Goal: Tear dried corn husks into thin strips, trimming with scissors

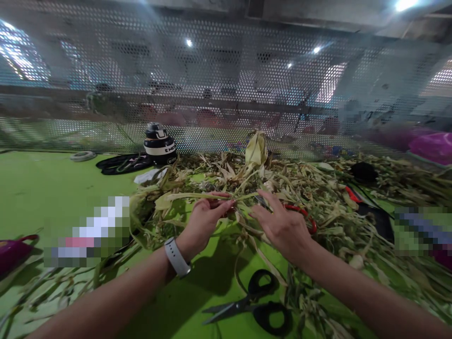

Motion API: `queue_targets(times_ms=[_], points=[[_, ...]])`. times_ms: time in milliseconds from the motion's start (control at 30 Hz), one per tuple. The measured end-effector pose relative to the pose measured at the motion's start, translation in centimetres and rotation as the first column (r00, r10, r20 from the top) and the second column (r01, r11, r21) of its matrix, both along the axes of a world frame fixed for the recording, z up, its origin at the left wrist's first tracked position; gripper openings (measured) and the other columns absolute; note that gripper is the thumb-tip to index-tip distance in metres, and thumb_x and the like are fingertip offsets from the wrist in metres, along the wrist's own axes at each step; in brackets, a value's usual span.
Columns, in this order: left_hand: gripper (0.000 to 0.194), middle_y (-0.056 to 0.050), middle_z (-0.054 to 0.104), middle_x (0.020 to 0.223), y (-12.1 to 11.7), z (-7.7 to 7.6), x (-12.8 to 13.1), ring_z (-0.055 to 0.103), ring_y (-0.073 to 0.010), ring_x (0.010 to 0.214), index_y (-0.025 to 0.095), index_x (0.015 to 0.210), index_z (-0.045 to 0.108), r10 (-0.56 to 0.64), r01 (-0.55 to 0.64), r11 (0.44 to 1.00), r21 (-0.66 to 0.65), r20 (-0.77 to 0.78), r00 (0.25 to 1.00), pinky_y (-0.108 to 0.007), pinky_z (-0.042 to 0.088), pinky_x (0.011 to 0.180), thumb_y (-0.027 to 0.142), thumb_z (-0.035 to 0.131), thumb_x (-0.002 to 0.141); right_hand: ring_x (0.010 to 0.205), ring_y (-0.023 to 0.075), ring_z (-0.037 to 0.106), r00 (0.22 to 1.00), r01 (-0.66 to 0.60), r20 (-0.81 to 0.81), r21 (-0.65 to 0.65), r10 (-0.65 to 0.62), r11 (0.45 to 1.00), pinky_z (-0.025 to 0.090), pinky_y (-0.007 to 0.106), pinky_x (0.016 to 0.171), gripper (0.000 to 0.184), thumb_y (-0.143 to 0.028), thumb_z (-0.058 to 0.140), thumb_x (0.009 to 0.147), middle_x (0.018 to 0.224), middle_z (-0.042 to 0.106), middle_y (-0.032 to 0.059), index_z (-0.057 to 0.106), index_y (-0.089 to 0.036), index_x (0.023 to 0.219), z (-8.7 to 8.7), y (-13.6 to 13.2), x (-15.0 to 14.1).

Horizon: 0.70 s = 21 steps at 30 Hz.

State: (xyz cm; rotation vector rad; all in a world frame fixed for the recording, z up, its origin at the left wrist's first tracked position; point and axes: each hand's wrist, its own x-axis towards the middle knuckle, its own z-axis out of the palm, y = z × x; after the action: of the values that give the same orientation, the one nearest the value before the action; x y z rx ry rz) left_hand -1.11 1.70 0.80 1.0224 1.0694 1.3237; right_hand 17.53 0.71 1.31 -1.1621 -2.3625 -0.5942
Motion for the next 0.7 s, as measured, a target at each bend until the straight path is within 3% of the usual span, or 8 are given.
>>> queue_targets(times_ms=[67, 133, 200, 267, 367, 500, 600, 700], points=[[0.024, -0.002, 0.069, 0.069, 0.1, -0.1, -0.1, 0.061, -0.0126, 0.064, 0.013, 0.083, 0.064, 0.004, -0.004, 1.000, 0.015, -0.026, 1.000, -0.022, 0.047, 0.060, 0.024, 0.073, 0.063, 0.053, 0.0106, 0.055, 0.997, -0.041, 0.075, 0.056, 0.037, 0.998, 0.038, 0.025, 0.044, 0.018, -0.012, 0.048, 0.082, 0.130, 0.048, 0.0110, 0.061, -0.021, 0.090, 0.3, -0.3, 0.0], [0.023, -0.003, 0.070, 0.071, 0.2, -0.3, -0.2, 0.061, -0.0137, 0.065, 0.013, 0.081, 0.067, -0.041, 0.045, 0.998, 0.040, -0.091, 0.995, -0.023, 0.048, 0.062, 0.024, 0.073, 0.062, 0.071, 0.0168, 0.059, 0.984, -0.152, 0.106, 0.101, 0.141, 0.983, 0.045, 0.029, 0.059, 0.016, -0.013, 0.048, 0.083, 0.127, 0.051, 0.0112, 0.061, -0.019, 0.091, 0.8, -0.5, -0.1], [0.024, -0.005, 0.071, 0.074, 0.2, -0.5, -0.3, 0.063, -0.0159, 0.069, 0.013, 0.083, 0.069, -0.142, 0.155, 0.986, 0.054, -0.183, 0.973, -0.026, 0.049, 0.065, 0.025, 0.072, 0.064, 0.094, 0.0226, 0.056, 0.968, -0.247, 0.080, 0.124, 0.238, 0.961, 0.044, 0.035, 0.077, 0.014, -0.016, 0.048, 0.086, 0.123, 0.054, 0.0113, 0.060, -0.017, 0.091, 1.2, -0.5, -0.2], [0.024, -0.006, 0.072, 0.082, 0.0, -0.4, -0.3, 0.064, -0.0185, 0.076, 0.014, 0.088, 0.070, -0.260, 0.286, 0.956, 0.060, -0.274, 0.926, -0.029, 0.049, 0.072, 0.025, 0.069, 0.067, 0.099, 0.0231, 0.054, 0.966, -0.253, -0.031, 0.087, 0.256, 0.964, 0.042, 0.036, 0.083, 0.014, -0.018, 0.045, 0.088, 0.115, 0.059, 0.0115, 0.059, -0.016, 0.088, 1.4, -0.3, -0.3], [0.022, -0.008, 0.071, 0.094, -0.6, 0.1, -0.2, 0.063, -0.0200, 0.088, 0.016, 0.091, 0.070, -0.340, 0.402, 0.909, 0.112, -0.359, 0.869, -0.031, 0.048, 0.082, 0.023, 0.065, 0.071, 0.071, 0.0182, 0.058, 0.955, -0.159, -0.273, -0.149, 0.114, 0.976, 0.044, 0.030, 0.064, 0.017, -0.023, 0.040, 0.091, 0.083, 0.065, 0.0075, 0.055, -0.017, 0.085, 1.3, 0.1, -0.4], [0.028, -0.008, 0.065, 0.103, -1.3, 1.0, -0.2, 0.060, -0.0195, 0.093, 0.017, 0.102, 0.064, -0.338, 0.406, 0.899, 0.164, -0.331, 0.881, -0.031, 0.047, 0.081, 0.023, 0.062, 0.075, 0.050, 0.0128, 0.050, 0.824, -0.215, -0.559, -0.457, -0.091, 0.863, 0.038, 0.024, 0.048, 0.016, -0.030, 0.040, 0.091, 0.061, 0.053, -0.0015, 0.049, -0.020, 0.082, 1.0, 0.3, -0.7], [0.026, -0.006, 0.064, 0.100, -1.6, 1.0, 0.2, 0.058, -0.0169, 0.093, 0.018, 0.104, 0.060, -0.354, 0.382, 0.915, 0.130, -0.193, 0.915, -0.028, 0.045, 0.080, 0.021, 0.059, 0.078, 0.046, 0.0108, 0.046, 0.701, -0.332, -0.689, -0.542, -0.183, 0.772, 0.036, 0.022, 0.044, 0.018, -0.034, 0.040, 0.090, 0.060, 0.048, -0.0037, 0.048, -0.020, 0.081, 0.7, 0.1, -1.0], [0.026, -0.002, 0.063, 0.090, -1.9, 0.4, 0.8, 0.057, -0.0141, 0.086, 0.019, 0.100, 0.058, -0.352, 0.356, 0.930, 0.095, -0.056, 0.934, -0.026, 0.044, 0.077, 0.023, 0.063, 0.075, 0.052, 0.0117, 0.048, 0.650, -0.362, -0.729, -0.544, -0.213, 0.757, 0.037, 0.023, 0.048, 0.017, -0.032, 0.041, 0.089, 0.063, 0.050, -0.0024, 0.049, -0.020, 0.080, 0.2, 0.1, -1.4]])
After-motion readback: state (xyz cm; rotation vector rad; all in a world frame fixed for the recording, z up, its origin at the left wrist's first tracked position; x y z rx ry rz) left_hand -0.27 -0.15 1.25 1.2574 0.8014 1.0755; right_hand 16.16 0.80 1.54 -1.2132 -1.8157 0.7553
